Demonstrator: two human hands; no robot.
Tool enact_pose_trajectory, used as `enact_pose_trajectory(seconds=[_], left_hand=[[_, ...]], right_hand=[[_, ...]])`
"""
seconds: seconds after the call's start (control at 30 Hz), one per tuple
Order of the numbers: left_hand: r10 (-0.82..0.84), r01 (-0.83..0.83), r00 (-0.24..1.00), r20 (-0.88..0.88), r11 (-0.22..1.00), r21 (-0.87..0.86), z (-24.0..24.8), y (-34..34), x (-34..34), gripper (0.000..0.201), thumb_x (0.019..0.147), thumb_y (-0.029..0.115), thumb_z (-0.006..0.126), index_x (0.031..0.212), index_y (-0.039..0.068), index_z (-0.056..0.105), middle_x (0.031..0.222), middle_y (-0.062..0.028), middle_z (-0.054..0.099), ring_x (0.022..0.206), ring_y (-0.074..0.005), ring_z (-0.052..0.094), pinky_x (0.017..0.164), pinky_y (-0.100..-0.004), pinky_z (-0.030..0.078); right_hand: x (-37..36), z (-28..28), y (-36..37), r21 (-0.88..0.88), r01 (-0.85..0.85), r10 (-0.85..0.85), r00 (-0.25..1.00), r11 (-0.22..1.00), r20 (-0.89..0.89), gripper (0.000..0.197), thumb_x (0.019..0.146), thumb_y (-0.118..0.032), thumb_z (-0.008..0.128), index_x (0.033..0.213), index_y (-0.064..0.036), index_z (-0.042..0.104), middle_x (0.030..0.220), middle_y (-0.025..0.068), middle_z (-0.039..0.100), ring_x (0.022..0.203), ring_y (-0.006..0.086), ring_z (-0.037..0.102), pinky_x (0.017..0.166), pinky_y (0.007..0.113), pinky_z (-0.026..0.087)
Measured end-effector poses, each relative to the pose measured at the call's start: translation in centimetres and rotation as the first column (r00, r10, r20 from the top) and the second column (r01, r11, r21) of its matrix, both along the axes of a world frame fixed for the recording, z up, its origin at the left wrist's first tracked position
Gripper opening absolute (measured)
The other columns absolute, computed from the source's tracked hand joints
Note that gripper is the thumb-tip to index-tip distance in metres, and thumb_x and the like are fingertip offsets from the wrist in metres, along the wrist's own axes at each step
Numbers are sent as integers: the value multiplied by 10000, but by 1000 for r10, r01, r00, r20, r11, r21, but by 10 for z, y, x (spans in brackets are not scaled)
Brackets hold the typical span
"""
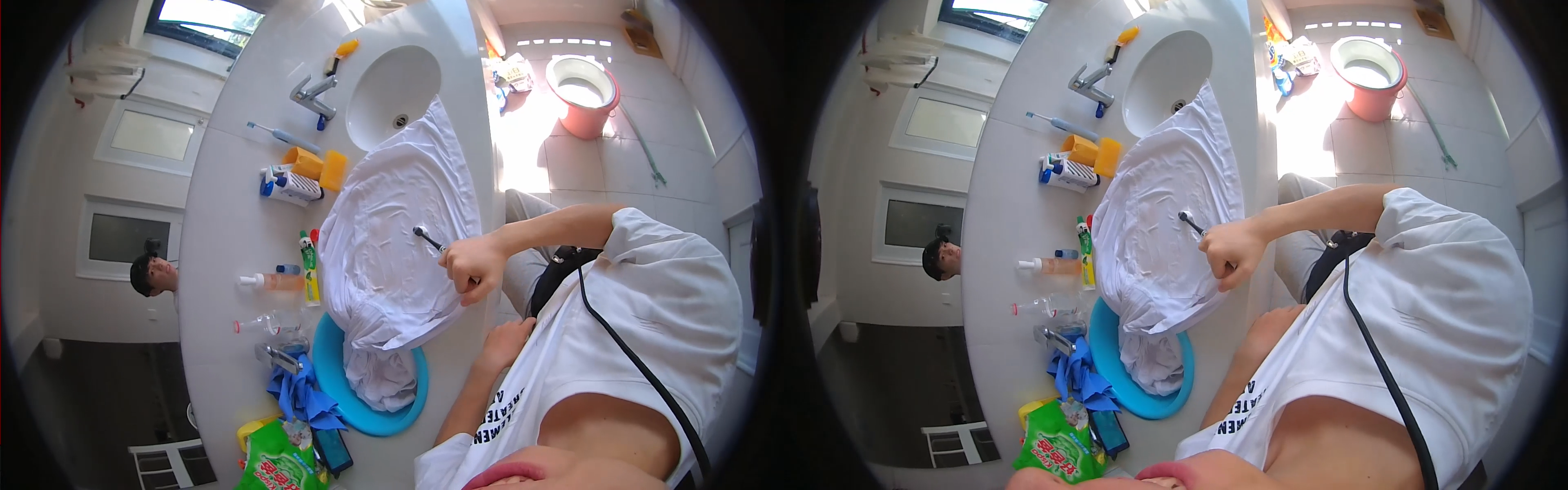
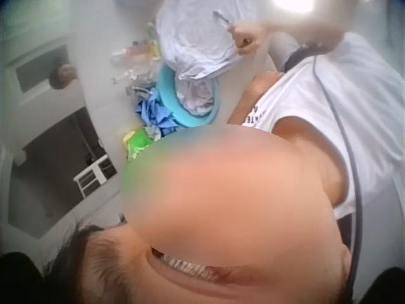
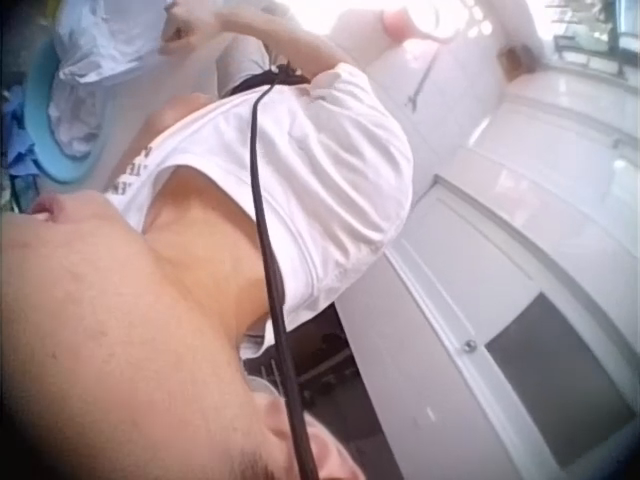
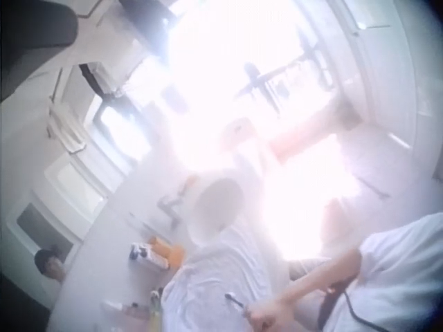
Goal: Applying a cleaning solution to a white t-shirt using a brush.
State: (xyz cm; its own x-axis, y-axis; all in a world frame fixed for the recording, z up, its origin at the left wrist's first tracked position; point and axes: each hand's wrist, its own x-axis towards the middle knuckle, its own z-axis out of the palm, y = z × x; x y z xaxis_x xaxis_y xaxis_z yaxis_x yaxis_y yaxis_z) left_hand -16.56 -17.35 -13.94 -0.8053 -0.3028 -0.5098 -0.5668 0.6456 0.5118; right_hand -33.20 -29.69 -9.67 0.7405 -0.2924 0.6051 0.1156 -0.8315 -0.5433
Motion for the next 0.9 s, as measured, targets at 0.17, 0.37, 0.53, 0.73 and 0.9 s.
enact_pose_trajectory(seconds=[0.17, 0.37, 0.53, 0.73, 0.9], left_hand=[[32, -32, 999, -26, 999, 3, 2, -1, 1, 276, 956, 239, 458, 1196, 126, 532, 1050, -186, 648, 988, -398, 638, 846, -526, 501], [11, -13, 998, 58, 999, 41, 1, -9, -4, 299, 944, 250, 483, 1195, 100, 547, 1070, -187, 650, 1012, -393, 632, 865, -500, 503], [0, -5, 994, 113, 999, 47, 5, -10, -6, 316, 957, 241, 467, 1231, 105, 544, 1129, -182, 638, 1070, -380, 619, 899, -479, 498], [9, -12, 995, 104, 1000, 29, 5, -6, -5, 337, 952, 247, 486, 1258, 119, 549, 1091, -174, 645, 1031, -377, 635, 873, -488, 507], [-1, 1, 996, 87, 1000, 1, 0, -5, -1, 369, 937, 307, 523, 1253, 119, 554, 1045, -181, 654, 985, -381, 647, 842, -496, 512]], right_hand=[[5, 2, -5, -47, -79, 75, 994, 996, -82, 492, 827, -238, 686, 426, -78, 451, 414, 39, 440, 445, 289, 433, 563, 381, 366], [18, 9, 0, -34, -191, 183, 969, 981, -168, 447, 792, -232, 685, 424, -81, 482, 420, 54, 457, 446, 299, 443, 548, 390, 359], [20, 4, -17, 46, -36, 40, 995, 998, -94, 471, 818, -234, 675, 415, -80, 487, 397, 48, 435, 436, 305, 432, 546, 391, 366], [27, 7, -21, 36, -101, 104, 992, 994, -70, 473, 835, -222, 664, 425, -76, 480, 423, 42, 466, 437, 298, 431, 557, 383, 364], [40, 2, -7, 24, -260, 261, 960, 965, -100, 441, 832, -196, 667, 448, -76, 486, 440, 36, 466, 451, 274, 437, 589, 370, 354]])
